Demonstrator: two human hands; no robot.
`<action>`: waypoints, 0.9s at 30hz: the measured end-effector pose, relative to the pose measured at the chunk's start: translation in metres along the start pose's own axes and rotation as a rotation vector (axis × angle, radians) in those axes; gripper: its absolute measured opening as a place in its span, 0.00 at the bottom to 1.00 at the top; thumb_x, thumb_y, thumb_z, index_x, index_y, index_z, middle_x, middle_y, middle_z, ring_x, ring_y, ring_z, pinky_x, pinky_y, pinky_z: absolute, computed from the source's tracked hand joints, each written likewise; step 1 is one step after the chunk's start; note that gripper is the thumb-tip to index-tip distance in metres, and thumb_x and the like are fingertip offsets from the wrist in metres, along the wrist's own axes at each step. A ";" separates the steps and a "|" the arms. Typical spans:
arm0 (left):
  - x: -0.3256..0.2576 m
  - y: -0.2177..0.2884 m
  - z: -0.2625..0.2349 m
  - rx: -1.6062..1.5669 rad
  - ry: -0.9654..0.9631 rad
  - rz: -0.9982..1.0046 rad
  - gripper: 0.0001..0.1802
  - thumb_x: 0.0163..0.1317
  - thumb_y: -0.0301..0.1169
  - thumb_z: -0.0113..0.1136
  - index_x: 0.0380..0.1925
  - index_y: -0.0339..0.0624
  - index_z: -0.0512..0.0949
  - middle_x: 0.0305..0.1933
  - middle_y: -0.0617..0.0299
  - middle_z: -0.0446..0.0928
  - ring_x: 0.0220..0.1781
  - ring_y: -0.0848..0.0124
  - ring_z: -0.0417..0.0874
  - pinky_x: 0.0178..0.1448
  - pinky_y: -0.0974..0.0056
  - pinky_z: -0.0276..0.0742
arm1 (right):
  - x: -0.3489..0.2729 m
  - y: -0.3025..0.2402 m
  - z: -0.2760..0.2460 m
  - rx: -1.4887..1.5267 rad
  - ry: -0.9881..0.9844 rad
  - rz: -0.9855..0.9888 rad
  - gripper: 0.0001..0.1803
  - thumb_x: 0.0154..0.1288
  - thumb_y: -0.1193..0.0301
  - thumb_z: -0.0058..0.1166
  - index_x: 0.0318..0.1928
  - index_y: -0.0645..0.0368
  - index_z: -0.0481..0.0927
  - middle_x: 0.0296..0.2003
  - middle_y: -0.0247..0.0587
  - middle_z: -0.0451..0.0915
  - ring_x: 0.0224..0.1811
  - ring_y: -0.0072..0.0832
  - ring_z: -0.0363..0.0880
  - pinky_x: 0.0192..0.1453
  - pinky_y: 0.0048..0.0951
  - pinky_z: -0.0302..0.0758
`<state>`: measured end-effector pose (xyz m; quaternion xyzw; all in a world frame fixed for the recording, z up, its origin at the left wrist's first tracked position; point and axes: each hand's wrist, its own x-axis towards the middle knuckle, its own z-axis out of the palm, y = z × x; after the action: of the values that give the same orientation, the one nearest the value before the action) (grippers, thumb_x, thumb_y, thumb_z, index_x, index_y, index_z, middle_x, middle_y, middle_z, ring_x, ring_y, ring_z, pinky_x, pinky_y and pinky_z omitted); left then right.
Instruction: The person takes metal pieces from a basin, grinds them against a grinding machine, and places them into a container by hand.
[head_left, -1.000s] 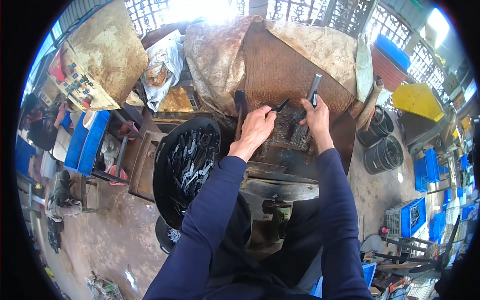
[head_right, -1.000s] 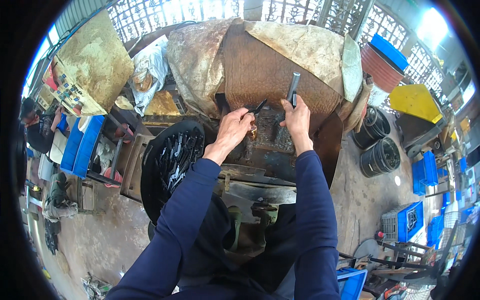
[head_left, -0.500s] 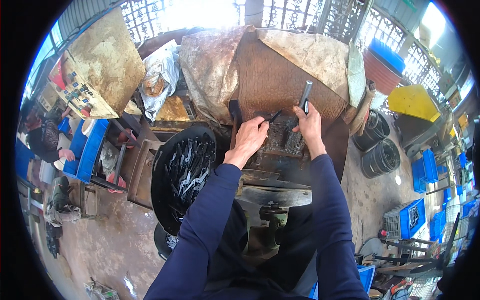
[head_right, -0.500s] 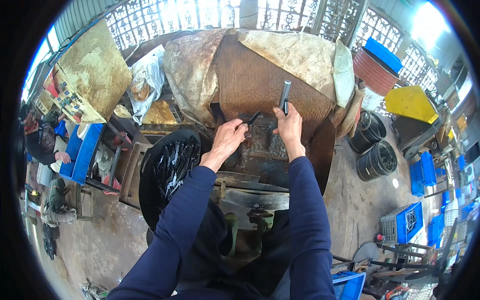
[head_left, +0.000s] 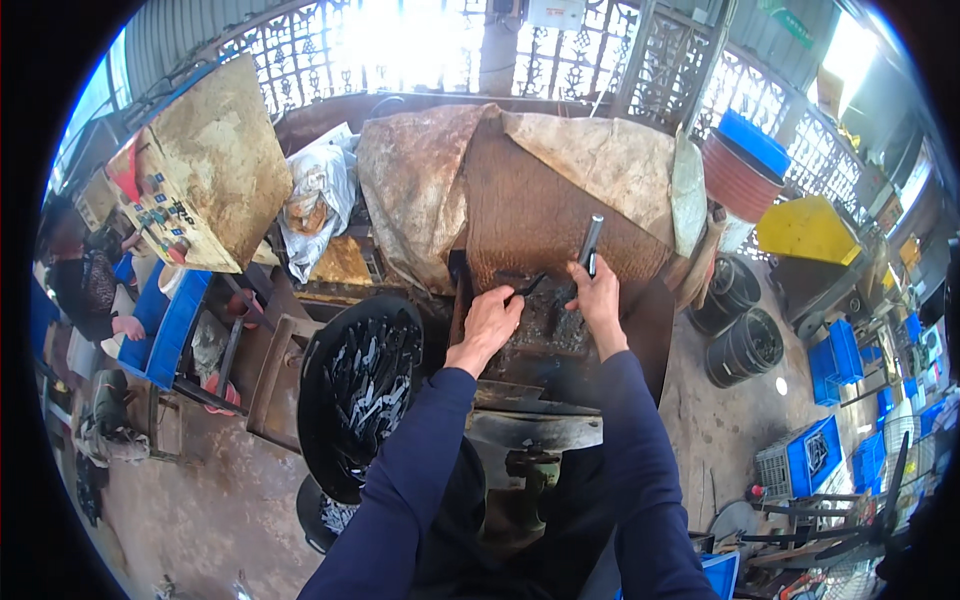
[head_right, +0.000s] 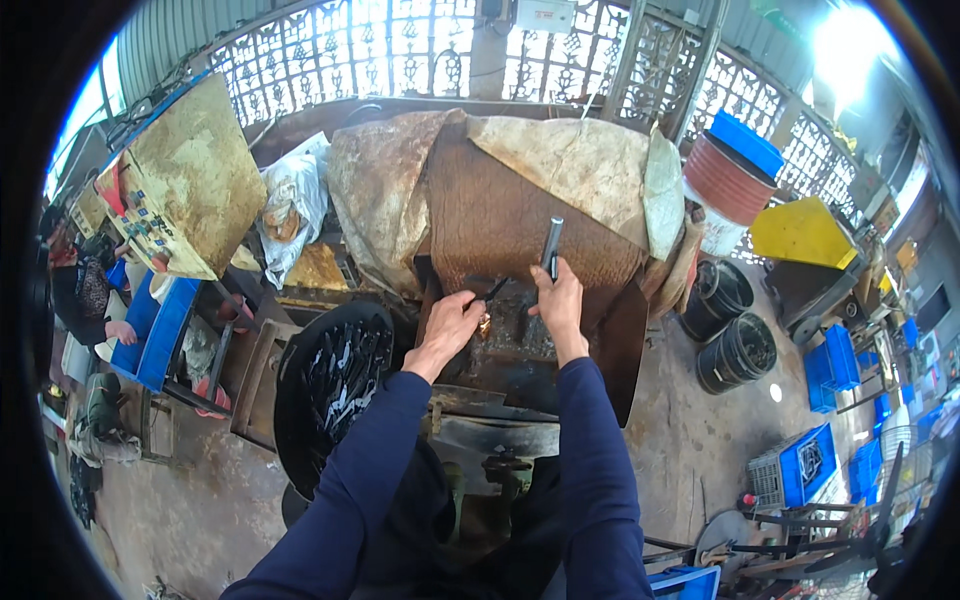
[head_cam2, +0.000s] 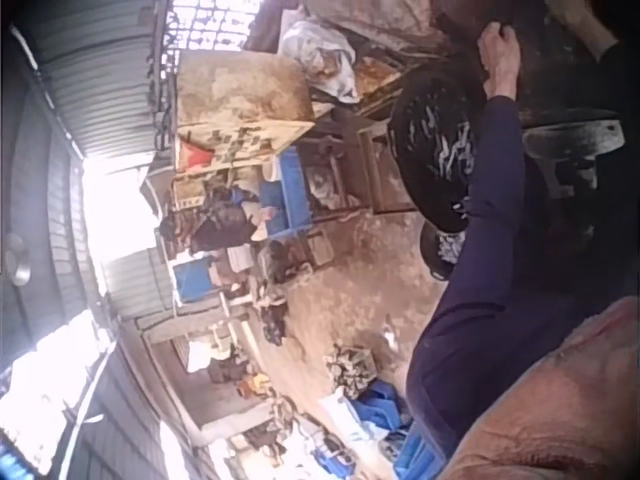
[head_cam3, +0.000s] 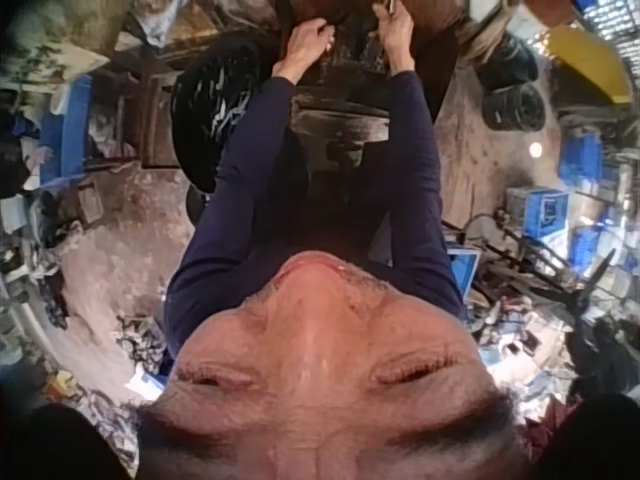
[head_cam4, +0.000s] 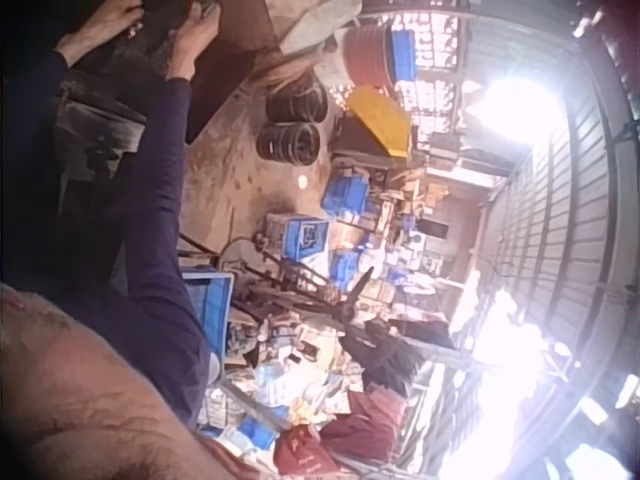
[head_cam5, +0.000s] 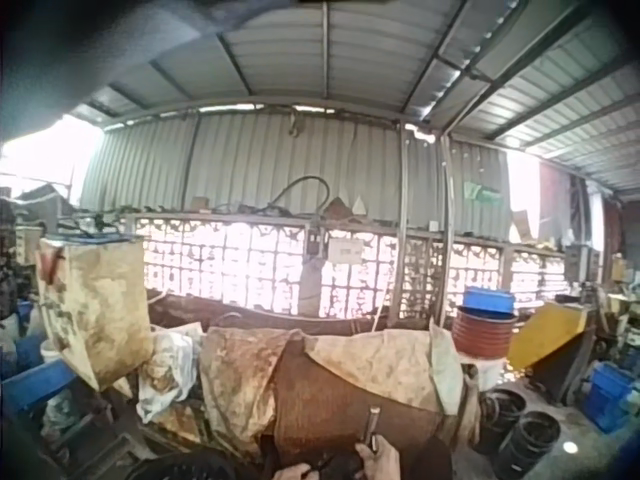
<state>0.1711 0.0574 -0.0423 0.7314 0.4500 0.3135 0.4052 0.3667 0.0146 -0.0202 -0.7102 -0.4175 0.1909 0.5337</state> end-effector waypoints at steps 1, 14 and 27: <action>0.002 -0.006 0.002 0.000 0.006 0.009 0.17 0.67 0.39 0.58 0.39 0.32 0.79 0.36 0.38 0.80 0.42 0.41 0.81 0.45 0.50 0.75 | 0.000 -0.001 0.001 0.002 0.004 -0.010 0.17 0.70 0.65 0.62 0.52 0.64 0.81 0.36 0.41 0.83 0.17 0.27 0.81 0.18 0.28 0.78; 0.026 -0.044 0.025 0.104 0.136 0.157 0.13 0.64 0.37 0.61 0.35 0.36 0.81 0.42 0.44 0.80 0.48 0.44 0.82 0.50 0.47 0.76 | 0.001 0.002 0.001 0.059 0.001 -0.021 0.18 0.71 0.65 0.62 0.54 0.65 0.80 0.37 0.42 0.84 0.19 0.26 0.82 0.18 0.28 0.78; 0.024 -0.046 0.021 0.251 -0.166 -0.016 0.16 0.65 0.43 0.59 0.45 0.46 0.86 0.45 0.46 0.85 0.52 0.45 0.83 0.55 0.49 0.79 | 0.001 -0.002 0.001 0.059 0.000 0.005 0.14 0.72 0.65 0.60 0.49 0.62 0.78 0.28 0.43 0.82 0.16 0.32 0.82 0.22 0.35 0.77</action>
<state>0.1794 0.0848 -0.0900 0.7962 0.4565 0.1901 0.3487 0.3660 0.0159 -0.0189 -0.6951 -0.4097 0.2044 0.5542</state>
